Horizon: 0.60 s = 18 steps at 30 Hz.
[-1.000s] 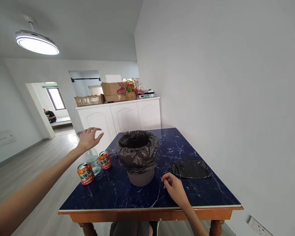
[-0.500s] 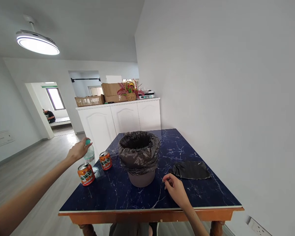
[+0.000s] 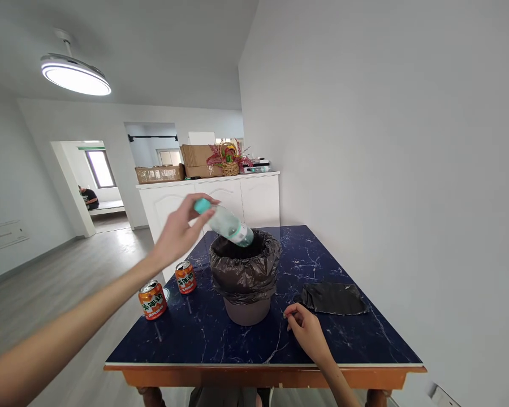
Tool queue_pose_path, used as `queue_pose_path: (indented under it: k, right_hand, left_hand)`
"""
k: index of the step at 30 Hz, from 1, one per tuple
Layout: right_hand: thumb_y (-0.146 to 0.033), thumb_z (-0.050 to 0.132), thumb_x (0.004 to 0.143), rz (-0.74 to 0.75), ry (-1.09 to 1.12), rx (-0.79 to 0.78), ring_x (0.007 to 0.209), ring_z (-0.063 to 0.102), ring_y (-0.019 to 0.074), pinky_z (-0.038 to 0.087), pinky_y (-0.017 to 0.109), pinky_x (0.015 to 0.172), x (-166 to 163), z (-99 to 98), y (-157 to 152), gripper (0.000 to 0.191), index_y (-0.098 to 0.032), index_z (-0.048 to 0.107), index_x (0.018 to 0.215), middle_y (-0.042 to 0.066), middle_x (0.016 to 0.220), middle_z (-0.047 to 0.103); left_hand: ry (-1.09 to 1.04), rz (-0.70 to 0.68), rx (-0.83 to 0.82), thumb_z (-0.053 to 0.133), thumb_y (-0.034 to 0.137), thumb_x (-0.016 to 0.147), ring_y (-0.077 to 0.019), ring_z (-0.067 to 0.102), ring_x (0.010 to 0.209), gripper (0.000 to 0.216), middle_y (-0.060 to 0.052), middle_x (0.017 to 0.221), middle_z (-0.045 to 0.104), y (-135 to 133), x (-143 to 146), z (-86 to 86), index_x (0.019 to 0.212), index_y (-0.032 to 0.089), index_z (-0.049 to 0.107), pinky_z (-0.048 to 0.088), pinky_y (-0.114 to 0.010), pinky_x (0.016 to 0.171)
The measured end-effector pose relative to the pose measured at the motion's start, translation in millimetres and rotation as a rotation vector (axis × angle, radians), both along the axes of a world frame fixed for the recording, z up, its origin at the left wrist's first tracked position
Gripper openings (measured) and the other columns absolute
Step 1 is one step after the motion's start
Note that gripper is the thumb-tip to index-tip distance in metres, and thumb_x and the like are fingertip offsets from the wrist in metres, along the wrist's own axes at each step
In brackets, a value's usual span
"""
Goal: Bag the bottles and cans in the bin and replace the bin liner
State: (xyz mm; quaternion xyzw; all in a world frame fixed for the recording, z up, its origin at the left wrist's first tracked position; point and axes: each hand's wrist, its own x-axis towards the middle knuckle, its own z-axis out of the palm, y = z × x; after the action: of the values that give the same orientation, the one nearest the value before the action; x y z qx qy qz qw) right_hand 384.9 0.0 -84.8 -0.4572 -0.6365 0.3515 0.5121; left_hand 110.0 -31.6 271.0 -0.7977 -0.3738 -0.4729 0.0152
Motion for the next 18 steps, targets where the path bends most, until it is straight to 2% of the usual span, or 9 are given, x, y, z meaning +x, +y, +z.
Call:
queue_pose_path:
  k: [5, 8, 11, 14, 16, 18]
  right_hand:
    - [-0.053, 0.058, 0.093, -0.006, -0.013, -0.008, 0.066, 0.069, 0.0223, 0.05, 0.032, 0.067, -1, 2.1, -1, 0.031, -0.024, 0.068, 0.092, 0.001, 0.068, 0.067]
    - [-0.057, 0.058, 0.092, -0.011, -0.015, -0.009, 0.066, 0.069, 0.0227, 0.05, 0.032, 0.067, -1, 4.0, -2, 0.035, -0.024, 0.068, 0.091, 0.001, 0.069, 0.068]
    - [-0.061, 0.058, 0.092, -0.016, -0.016, -0.011, 0.067, 0.069, 0.0229, 0.05, 0.032, 0.067, 0, 4.7, -2, 0.038, -0.024, 0.068, 0.091, 0.002, 0.069, 0.068]
    - [-0.058, 0.058, 0.092, -0.019, -0.017, -0.015, 0.069, 0.07, 0.0228, 0.051, 0.032, 0.069, 0, 3.5, -2, 0.036, -0.024, 0.068, 0.092, 0.001, 0.07, 0.068]
    - [-0.055, 0.058, 0.093, -0.019, -0.017, -0.017, 0.069, 0.07, 0.0226, 0.051, 0.032, 0.07, 1, 2.5, -3, 0.033, -0.024, 0.068, 0.093, 0.001, 0.071, 0.069]
    - [-0.052, 0.058, 0.094, -0.016, -0.017, -0.016, 0.069, 0.07, 0.0224, 0.051, 0.032, 0.07, 2, 2.4, -3, 0.031, -0.024, 0.068, 0.094, 0.001, 0.071, 0.069]
  left_hand:
    - [0.242, -0.021, -0.253, 0.05, 0.049, 0.107, -0.0262, 0.074, 0.099, 0.033, -0.008, 0.12, 0.076, 19, 26, -41.9, 0.129, 0.026, 0.057, 0.058, -0.039, 0.086]
    - [0.423, -0.097, -0.384, 0.045, 0.052, 0.108, -0.0285, 0.072, 0.113, 0.042, -0.007, 0.134, 0.073, 21, 27, -52.6, 0.14, 0.029, 0.057, 0.056, -0.039, 0.093]
    - [0.385, -0.105, -0.376, 0.037, 0.057, 0.11, -0.028, 0.063, 0.134, 0.05, -0.005, 0.149, 0.066, 20, 16, -51.4, 0.146, 0.03, 0.058, 0.05, -0.04, 0.111]
    - [0.175, 0.049, -0.242, 0.026, 0.058, 0.111, -0.0264, 0.058, 0.14, 0.057, -0.007, 0.149, 0.066, 30, -11, -48.2, 0.14, 0.025, 0.062, 0.043, -0.042, 0.119]
    - [0.092, 0.231, -0.172, 0.018, 0.056, 0.112, -0.0255, 0.058, 0.14, 0.061, -0.01, 0.147, 0.066, 44, -38, -51.1, 0.138, 0.022, 0.061, 0.044, -0.042, 0.118]
    - [0.149, 0.462, -0.209, 0.01, 0.052, 0.111, -0.0243, 0.058, 0.139, 0.063, -0.012, 0.149, 0.063, 60, -70, -60.3, 0.142, 0.02, 0.055, 0.046, -0.04, 0.115]
